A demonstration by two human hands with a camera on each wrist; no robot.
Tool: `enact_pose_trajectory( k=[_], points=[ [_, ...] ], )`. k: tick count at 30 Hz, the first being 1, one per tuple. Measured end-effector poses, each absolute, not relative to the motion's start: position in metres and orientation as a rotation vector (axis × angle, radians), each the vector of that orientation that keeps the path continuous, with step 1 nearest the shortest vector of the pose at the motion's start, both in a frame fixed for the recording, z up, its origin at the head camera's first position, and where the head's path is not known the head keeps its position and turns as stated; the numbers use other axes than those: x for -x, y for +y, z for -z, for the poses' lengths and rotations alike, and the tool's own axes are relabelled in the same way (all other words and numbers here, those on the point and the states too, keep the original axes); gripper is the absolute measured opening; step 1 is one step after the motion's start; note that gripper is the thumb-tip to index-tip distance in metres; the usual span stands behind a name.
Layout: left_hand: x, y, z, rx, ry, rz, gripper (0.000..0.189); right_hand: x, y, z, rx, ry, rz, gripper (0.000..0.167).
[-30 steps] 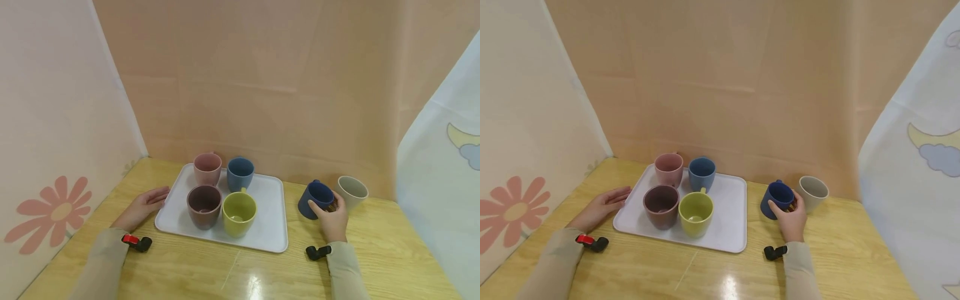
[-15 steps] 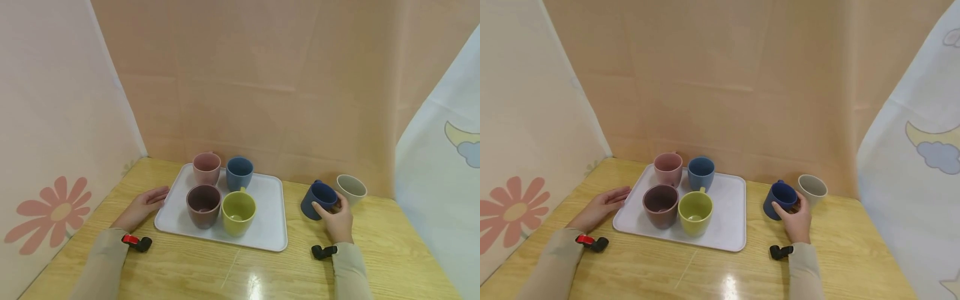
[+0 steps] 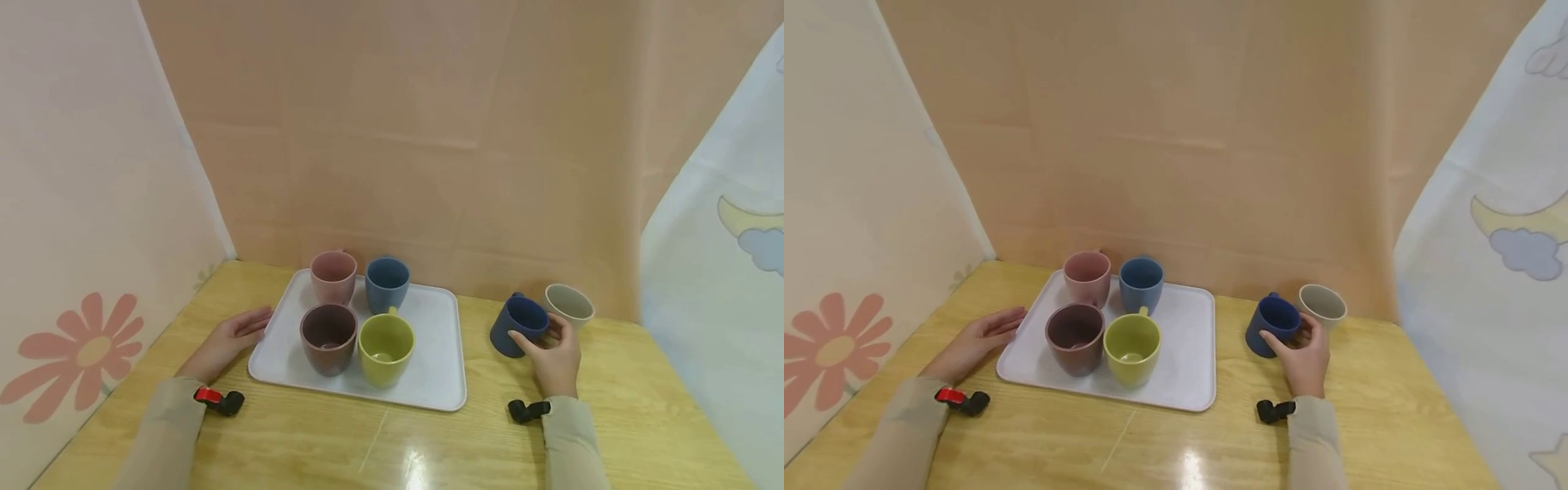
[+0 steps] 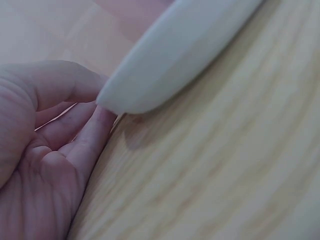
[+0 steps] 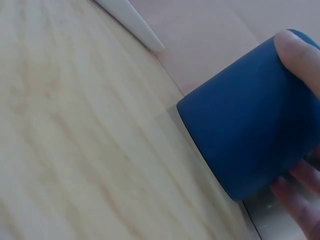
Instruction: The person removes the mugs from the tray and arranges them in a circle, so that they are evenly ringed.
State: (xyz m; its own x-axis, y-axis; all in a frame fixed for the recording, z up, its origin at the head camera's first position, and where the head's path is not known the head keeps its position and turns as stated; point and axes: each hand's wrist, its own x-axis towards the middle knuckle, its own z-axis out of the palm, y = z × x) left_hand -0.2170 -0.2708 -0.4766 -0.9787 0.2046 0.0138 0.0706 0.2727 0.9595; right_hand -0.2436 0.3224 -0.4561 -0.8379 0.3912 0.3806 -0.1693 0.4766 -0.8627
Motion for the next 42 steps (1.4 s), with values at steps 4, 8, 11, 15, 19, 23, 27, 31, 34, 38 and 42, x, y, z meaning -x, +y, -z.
enact_pose_trajectory(
  k=[4, 8, 11, 15, 19, 23, 27, 31, 34, 38, 42],
  points=[
    [0.216, -0.272, 0.478, -0.251, 2.413, -1.800, 0.065, 0.244, 0.325, 0.459, 0.166, -2.114, -1.307, 0.073],
    [0.217, -0.272, 0.478, -0.283, 2.408, -1.819, 0.064, 0.245, 0.327, 0.460, 0.144, -2.067, -1.266, 0.071],
    [0.217, -0.272, 0.478, -0.299, 2.398, -1.833, 0.064, 0.243, 0.325, 0.453, 0.086, -2.038, -1.214, 0.063],
    [0.217, -0.272, 0.477, -0.277, 2.403, -1.821, 0.064, 0.232, 0.311, 0.427, -0.154, -1.916, -1.057, 0.038],
    [0.214, -0.272, 0.476, -0.281, 2.417, -1.805, 0.064, 0.234, 0.304, 0.409, -0.366, -1.802, -0.923, 0.019],
    [0.213, -0.272, 0.474, -0.289, 2.420, -1.807, 0.064, 0.242, 0.299, 0.405, -0.465, -1.816, -0.867, 0.016],
    [0.214, -0.271, 0.473, -0.282, 2.403, -1.820, 0.064, 0.239, 0.282, 0.400, -0.554, -1.836, -0.873, 0.018],
    [0.215, -0.270, 0.473, -0.286, 2.399, -1.831, 0.063, 0.233, 0.258, 0.394, -0.654, -1.865, -0.982, 0.018],
    [0.214, -0.271, 0.473, -0.294, 2.394, -1.839, 0.063, 0.229, 0.241, 0.395, -0.701, -1.915, -1.118, 0.024],
    [0.214, -0.271, 0.473, -0.293, 2.386, -1.845, 0.063, 0.227, 0.224, 0.404, -0.704, -2.014, -1.432, 0.033],
    [0.216, -0.271, 0.474, -0.269, 2.380, -1.839, 0.064, 0.224, 0.210, 0.412, -0.708, -2.103, -1.707, 0.043]
  ],
)
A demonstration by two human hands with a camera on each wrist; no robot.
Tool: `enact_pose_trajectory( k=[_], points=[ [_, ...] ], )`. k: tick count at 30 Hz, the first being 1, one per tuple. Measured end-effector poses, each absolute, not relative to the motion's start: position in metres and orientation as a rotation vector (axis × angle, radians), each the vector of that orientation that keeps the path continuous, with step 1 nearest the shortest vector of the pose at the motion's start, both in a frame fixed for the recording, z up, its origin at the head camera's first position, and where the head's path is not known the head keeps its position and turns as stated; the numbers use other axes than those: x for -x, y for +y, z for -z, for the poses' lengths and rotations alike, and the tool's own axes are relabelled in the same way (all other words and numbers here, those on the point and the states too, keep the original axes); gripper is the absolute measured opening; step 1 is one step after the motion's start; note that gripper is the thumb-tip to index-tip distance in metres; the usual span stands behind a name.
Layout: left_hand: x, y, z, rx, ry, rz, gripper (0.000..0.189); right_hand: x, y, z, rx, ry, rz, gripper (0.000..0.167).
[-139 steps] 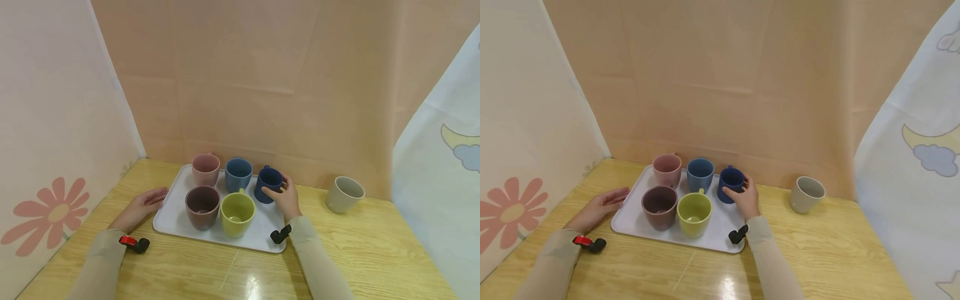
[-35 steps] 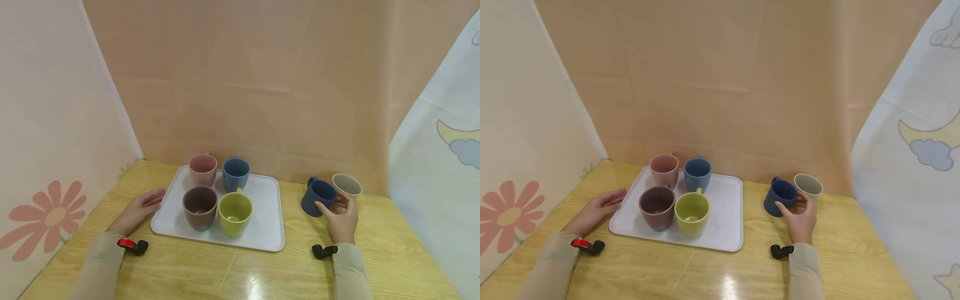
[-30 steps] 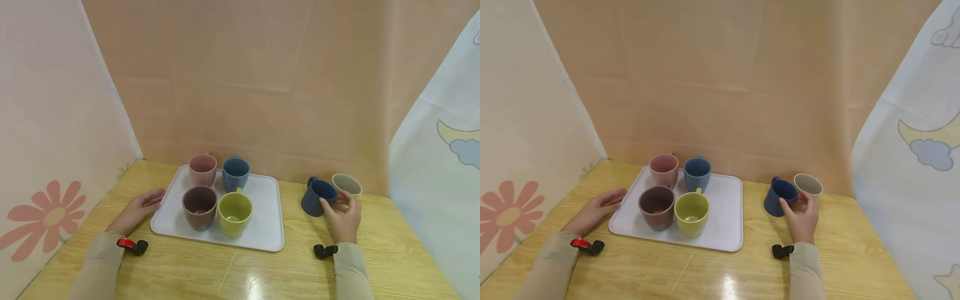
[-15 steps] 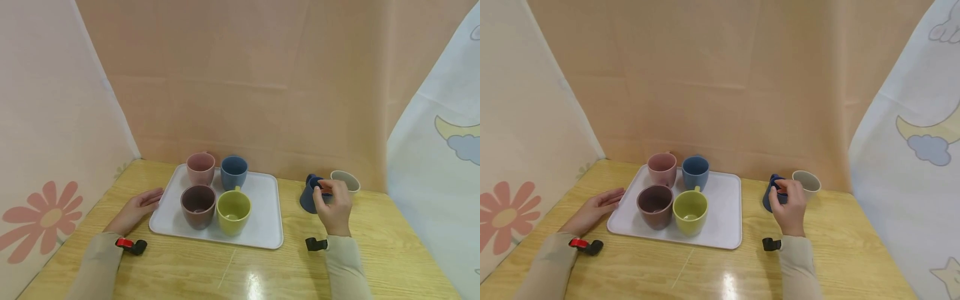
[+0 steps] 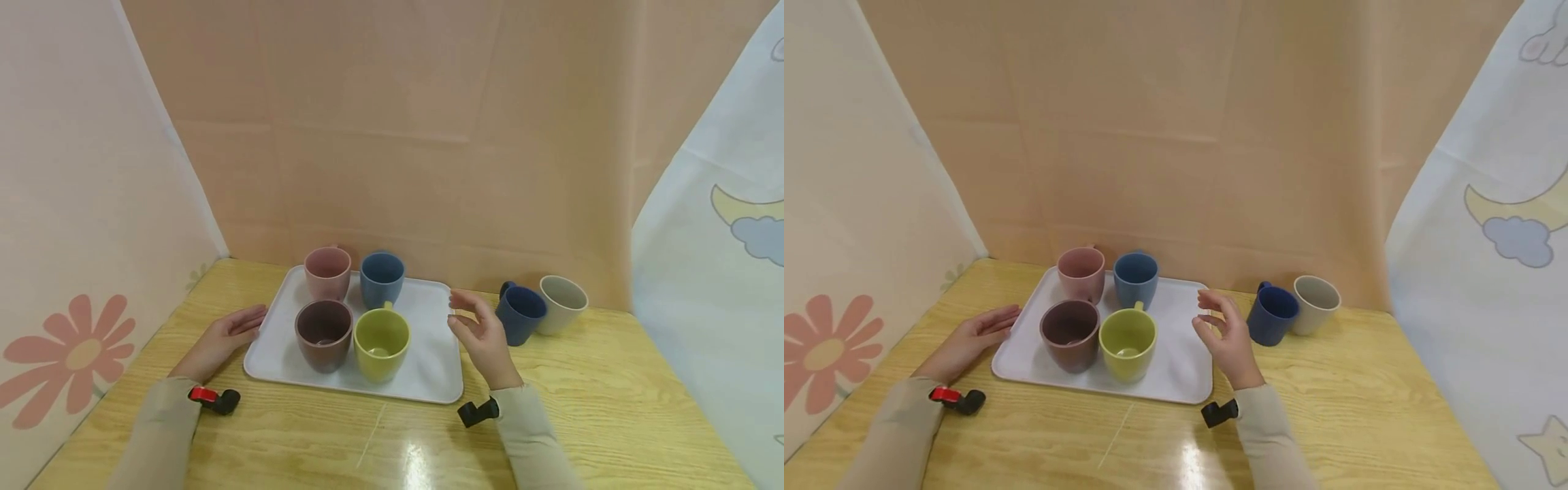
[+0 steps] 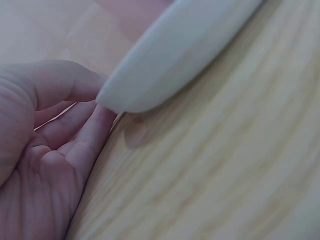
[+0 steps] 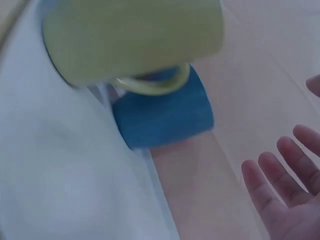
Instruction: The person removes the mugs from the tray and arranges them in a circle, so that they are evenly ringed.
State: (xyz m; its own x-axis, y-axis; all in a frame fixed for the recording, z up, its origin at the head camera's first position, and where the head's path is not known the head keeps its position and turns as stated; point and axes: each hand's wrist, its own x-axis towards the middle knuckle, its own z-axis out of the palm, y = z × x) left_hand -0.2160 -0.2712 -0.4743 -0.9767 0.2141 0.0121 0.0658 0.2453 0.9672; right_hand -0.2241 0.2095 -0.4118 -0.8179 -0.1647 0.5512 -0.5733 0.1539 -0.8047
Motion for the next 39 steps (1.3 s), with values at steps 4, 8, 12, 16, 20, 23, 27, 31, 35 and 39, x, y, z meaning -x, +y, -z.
enact_pose_trajectory(
  k=[4, 8, 12, 16, 20, 23, 27, 31, 35, 39],
  points=[
    [0.219, -0.272, 0.477, -0.246, 2.374, -1.834, 0.065, 0.221, 0.197, 0.417, -0.768, -2.185, -1.816, 0.052],
    [0.218, -0.272, 0.477, -0.265, 2.382, -1.834, 0.064, 0.218, 0.187, 0.422, -0.828, -2.279, -1.822, 0.064],
    [0.216, -0.271, 0.475, -0.273, 2.390, -1.835, 0.064, 0.216, 0.176, 0.429, -0.882, -2.355, -1.814, 0.076],
    [0.213, -0.270, 0.472, -0.259, 2.389, -1.829, 0.064, 0.213, 0.166, 0.435, -0.882, -2.423, -1.827, 0.083],
    [0.213, -0.270, 0.472, -0.260, 2.390, -1.826, 0.065, 0.211, 0.158, 0.440, -0.842, -2.464, -1.837, 0.086],
    [0.214, -0.270, 0.472, -0.264, 2.391, -1.825, 0.065, 0.209, 0.153, 0.442, -0.813, -2.488, -1.843, 0.089],
    [0.215, -0.271, 0.471, -0.264, 2.395, -1.820, 0.065, 0.208, 0.147, 0.443, -0.799, -2.492, -1.864, 0.090],
    [0.215, -0.270, 0.470, -0.270, 2.396, -1.821, 0.065, 0.207, 0.144, 0.443, -0.785, -2.479, -1.875, 0.090],
    [0.216, -0.270, 0.470, -0.278, 2.388, -1.833, 0.065, 0.207, 0.144, 0.442, -0.765, -2.480, -1.854, 0.089],
    [0.216, -0.271, 0.473, -0.281, 2.398, -1.831, 0.064, 0.204, 0.143, 0.442, -0.723, -2.480, -1.826, 0.087]
  ],
)
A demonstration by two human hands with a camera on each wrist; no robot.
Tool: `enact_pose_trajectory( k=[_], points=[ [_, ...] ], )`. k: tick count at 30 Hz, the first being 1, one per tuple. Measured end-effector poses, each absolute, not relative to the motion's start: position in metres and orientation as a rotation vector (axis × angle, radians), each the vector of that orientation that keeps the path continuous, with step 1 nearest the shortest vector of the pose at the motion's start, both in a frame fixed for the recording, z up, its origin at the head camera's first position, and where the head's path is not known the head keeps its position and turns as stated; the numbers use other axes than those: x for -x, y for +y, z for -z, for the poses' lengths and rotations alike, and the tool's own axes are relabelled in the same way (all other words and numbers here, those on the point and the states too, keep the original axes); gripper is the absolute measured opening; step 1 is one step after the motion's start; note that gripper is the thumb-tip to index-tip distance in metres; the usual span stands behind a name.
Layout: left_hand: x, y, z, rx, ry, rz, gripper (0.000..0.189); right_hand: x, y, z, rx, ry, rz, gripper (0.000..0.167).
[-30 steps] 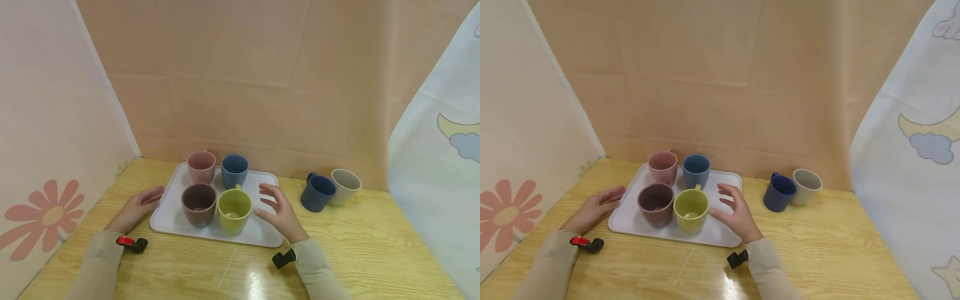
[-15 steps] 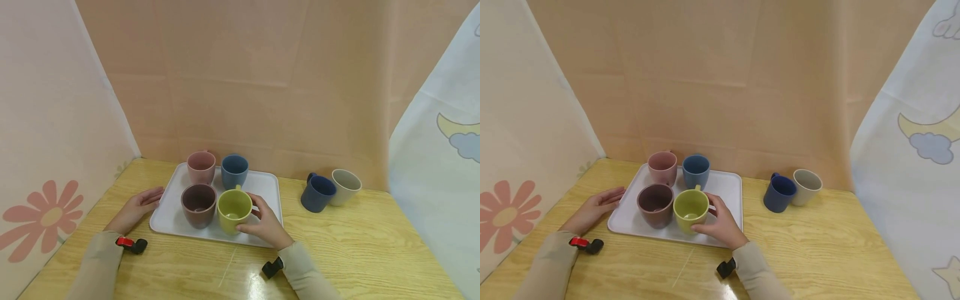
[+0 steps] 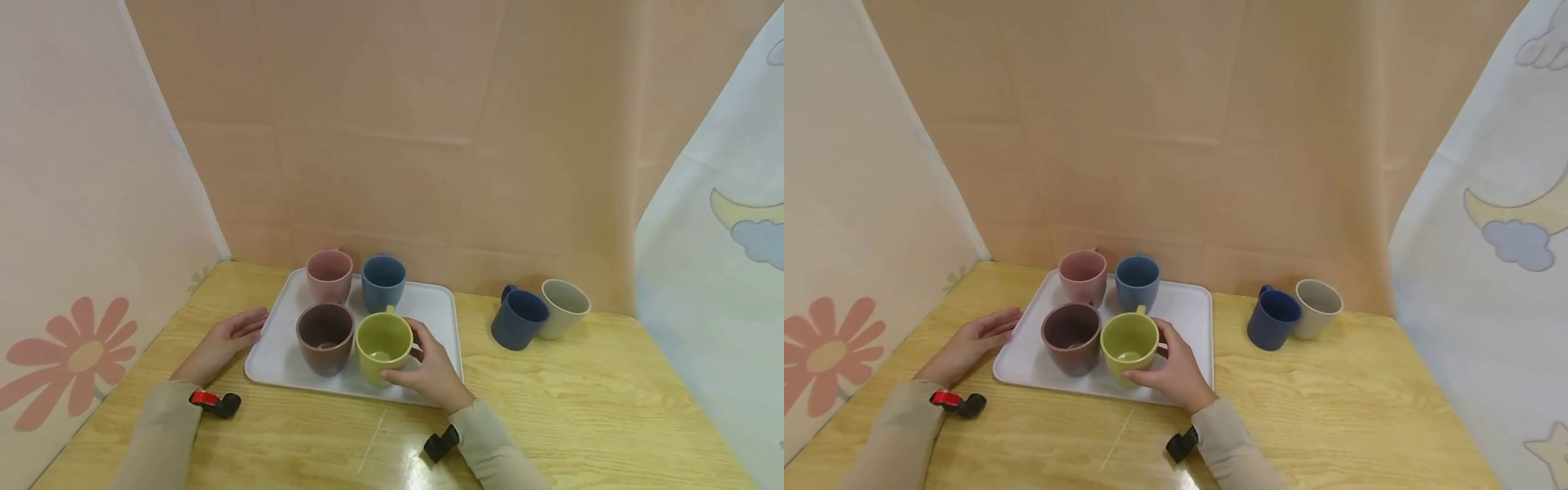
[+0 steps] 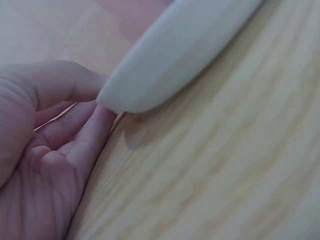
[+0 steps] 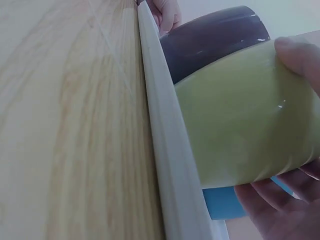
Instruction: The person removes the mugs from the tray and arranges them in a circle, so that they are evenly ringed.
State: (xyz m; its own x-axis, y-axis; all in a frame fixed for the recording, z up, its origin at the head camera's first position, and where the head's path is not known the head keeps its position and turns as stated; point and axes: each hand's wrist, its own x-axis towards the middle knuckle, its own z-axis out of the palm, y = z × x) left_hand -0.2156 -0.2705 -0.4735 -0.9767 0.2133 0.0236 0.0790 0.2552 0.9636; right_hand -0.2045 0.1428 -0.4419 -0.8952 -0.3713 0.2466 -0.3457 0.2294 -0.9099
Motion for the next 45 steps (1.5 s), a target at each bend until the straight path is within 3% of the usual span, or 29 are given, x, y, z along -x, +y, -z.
enact_pose_trajectory(
  k=[15, 30, 45],
  points=[
    [0.215, -0.269, 0.477, -0.280, 2.399, -1.849, 0.062, 0.201, 0.155, 0.444, 0.576, 2.638, 1.830, 0.082],
    [0.214, -0.268, 0.473, -0.286, 2.444, -1.804, 0.062, 0.196, 0.218, 0.420, 0.560, 2.968, 1.868, 0.079],
    [0.215, -0.266, 0.476, -0.261, 2.440, -1.829, 0.062, 0.193, 0.296, 0.374, 0.109, 3.217, 1.919, 0.078]
  ],
)
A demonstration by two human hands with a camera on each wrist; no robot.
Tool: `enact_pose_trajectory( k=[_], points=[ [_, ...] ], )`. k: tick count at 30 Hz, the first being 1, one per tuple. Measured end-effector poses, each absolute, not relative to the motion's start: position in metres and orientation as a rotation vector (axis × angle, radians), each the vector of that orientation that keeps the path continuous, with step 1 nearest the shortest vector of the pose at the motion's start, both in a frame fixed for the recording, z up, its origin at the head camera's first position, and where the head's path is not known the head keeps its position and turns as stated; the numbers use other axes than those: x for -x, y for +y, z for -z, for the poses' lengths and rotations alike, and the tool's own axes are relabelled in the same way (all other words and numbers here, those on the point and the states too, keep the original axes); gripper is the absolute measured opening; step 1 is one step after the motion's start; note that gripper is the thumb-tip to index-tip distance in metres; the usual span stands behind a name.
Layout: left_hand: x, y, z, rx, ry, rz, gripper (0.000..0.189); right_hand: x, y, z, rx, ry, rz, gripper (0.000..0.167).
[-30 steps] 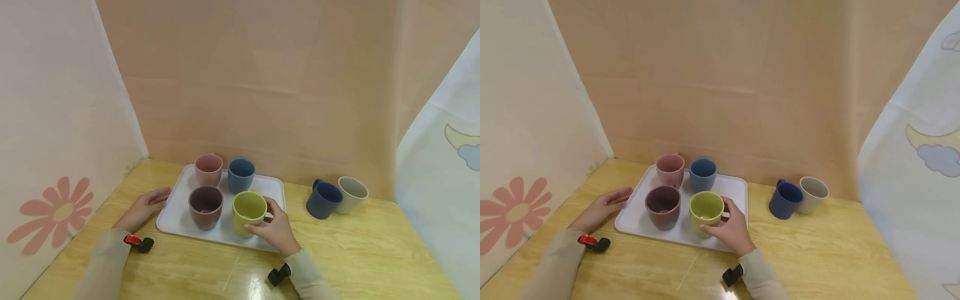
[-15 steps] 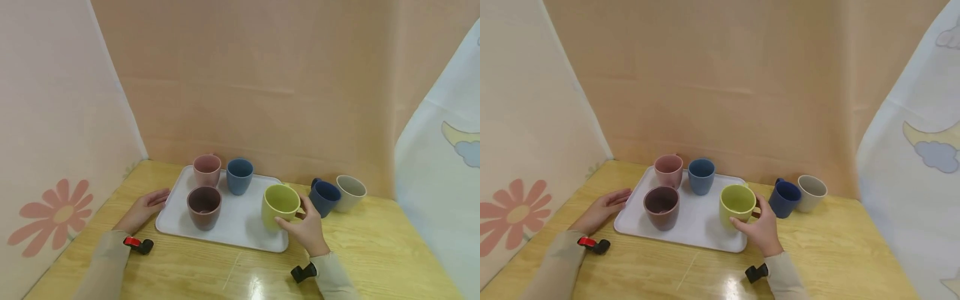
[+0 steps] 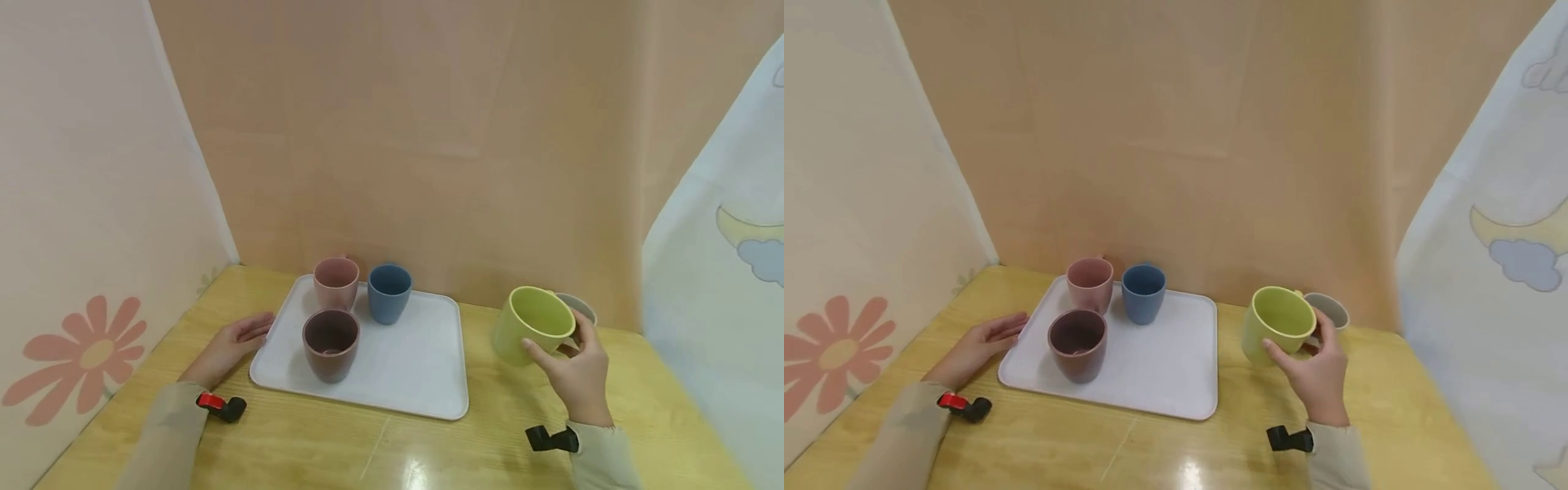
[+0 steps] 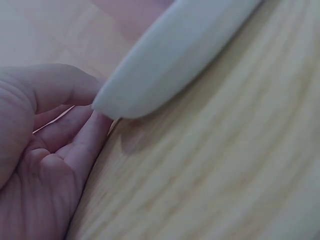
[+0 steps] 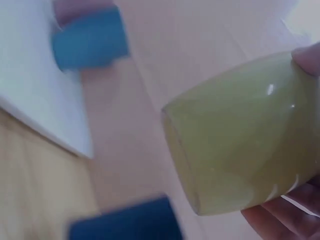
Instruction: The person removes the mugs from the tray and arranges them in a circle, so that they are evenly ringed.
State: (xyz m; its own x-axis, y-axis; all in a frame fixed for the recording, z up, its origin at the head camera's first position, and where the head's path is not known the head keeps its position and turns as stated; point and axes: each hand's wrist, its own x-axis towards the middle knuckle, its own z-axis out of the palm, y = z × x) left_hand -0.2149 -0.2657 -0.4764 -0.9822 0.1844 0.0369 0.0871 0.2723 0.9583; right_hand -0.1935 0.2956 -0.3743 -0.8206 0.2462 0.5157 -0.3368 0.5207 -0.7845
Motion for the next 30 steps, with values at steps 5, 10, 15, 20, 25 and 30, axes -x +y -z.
enact_pose_trajectory(
  k=[5, 10, 15, 20, 25, 30],
  points=[
    [0.216, -0.265, 0.479, -0.267, 2.436, -1.820, 0.062, 0.189, 0.329, 0.364, 0.097, -2.141, -1.240, 0.076],
    [0.220, -0.266, 0.476, -0.274, 2.439, -1.823, 0.061, 0.186, 0.353, 0.353, 0.246, -2.119, -1.189, 0.078],
    [0.222, -0.267, 0.477, -0.276, 2.431, -1.831, 0.061, 0.185, 0.372, 0.351, 0.404, -2.078, -1.204, 0.078],
    [0.225, -0.266, 0.478, -0.293, 2.436, -1.832, 0.061, 0.189, 0.390, 0.361, 0.564, -2.078, -1.222, 0.078],
    [0.224, -0.266, 0.474, -0.279, 2.436, -1.840, 0.060, 0.192, 0.408, 0.377, 0.678, -2.123, -1.240, 0.085],
    [0.221, -0.268, 0.473, -0.275, 2.423, -1.837, 0.062, 0.196, 0.426, 0.392, 0.766, -2.161, -1.235, 0.089]
  ],
)
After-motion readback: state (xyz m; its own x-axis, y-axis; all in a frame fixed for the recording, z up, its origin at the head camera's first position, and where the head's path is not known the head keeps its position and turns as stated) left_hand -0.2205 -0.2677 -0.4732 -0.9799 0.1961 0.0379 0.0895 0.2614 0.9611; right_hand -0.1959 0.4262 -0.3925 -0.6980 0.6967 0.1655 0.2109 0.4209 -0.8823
